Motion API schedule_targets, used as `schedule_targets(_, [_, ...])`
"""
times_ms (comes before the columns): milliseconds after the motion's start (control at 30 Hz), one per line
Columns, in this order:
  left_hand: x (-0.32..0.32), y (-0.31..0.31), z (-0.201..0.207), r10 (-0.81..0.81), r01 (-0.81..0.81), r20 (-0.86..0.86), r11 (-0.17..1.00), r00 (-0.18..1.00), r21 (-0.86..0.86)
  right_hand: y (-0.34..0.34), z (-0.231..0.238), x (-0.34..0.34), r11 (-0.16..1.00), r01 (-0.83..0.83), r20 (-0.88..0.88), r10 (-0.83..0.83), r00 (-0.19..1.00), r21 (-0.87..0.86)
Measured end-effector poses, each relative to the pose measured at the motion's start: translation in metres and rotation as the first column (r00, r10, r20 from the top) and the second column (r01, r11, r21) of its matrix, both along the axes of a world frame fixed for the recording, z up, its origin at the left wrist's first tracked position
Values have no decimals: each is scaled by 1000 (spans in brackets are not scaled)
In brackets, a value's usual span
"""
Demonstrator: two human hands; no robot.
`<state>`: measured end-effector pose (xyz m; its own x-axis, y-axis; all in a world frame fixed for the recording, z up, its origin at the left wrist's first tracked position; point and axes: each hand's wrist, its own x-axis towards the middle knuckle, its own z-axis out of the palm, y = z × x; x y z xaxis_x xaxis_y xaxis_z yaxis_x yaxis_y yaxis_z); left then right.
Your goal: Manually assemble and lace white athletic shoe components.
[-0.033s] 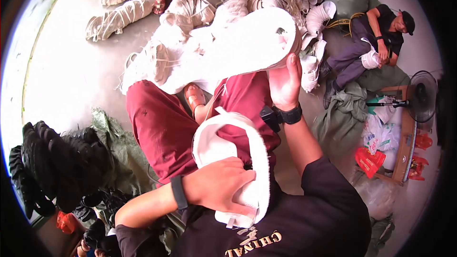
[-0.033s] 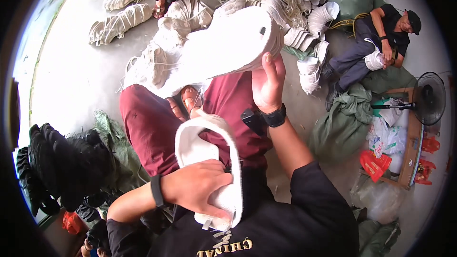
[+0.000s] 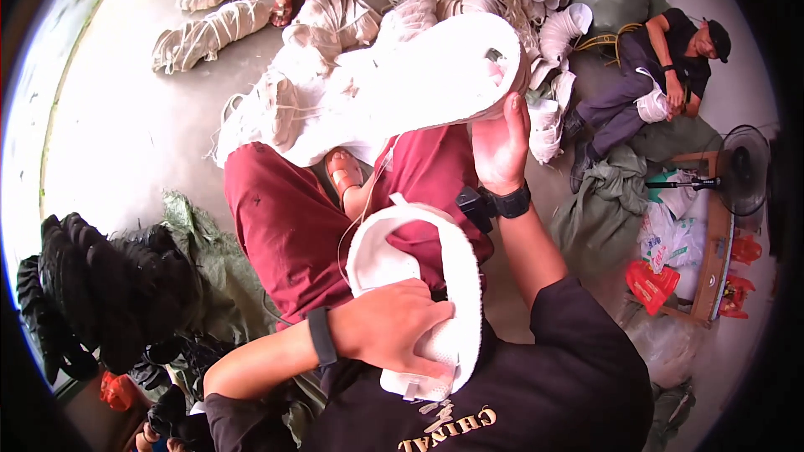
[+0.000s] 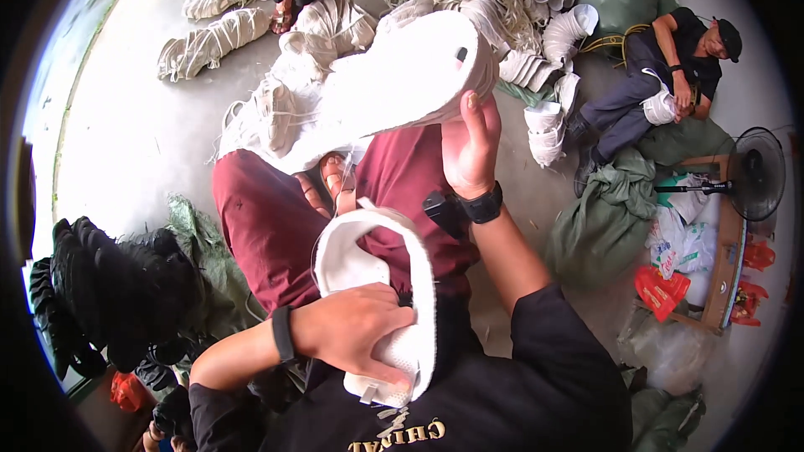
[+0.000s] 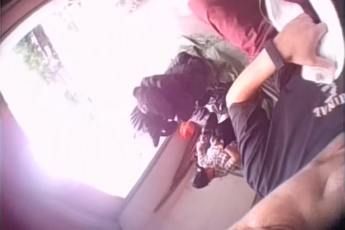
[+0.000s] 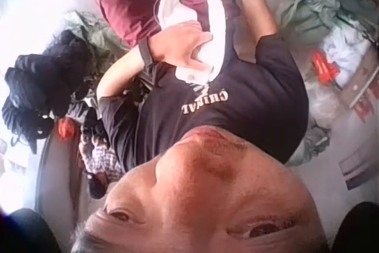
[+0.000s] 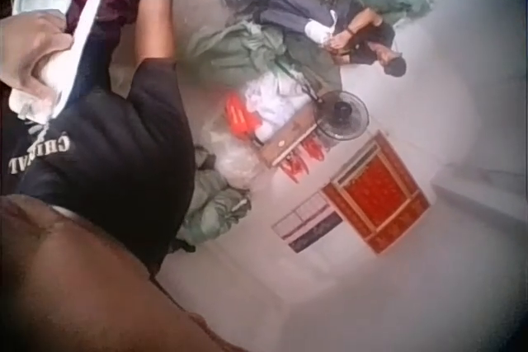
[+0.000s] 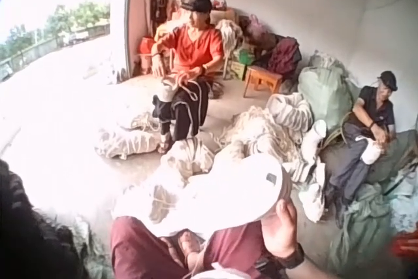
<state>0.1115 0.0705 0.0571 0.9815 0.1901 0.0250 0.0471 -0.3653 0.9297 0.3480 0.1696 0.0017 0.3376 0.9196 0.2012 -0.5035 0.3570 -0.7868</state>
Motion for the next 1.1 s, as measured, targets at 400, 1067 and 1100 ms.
schedule_targets(400, [2, 12, -15, 84, -24, -208, 960, 975, 280, 9, 29, -10, 955, -240, -231, 276, 933, 173])
schedule_targets(1067, [-76, -25, -12, 395, -358, -169, 910, 903, 211, -10, 27, -92, 749, -661, -224, 652, 725, 41])
schedule_targets(1100, [-81, -31, -11, 398, -349, -166, 900, 902, 260, -11, 30, -96, 750, -659, -205, 655, 727, 58])
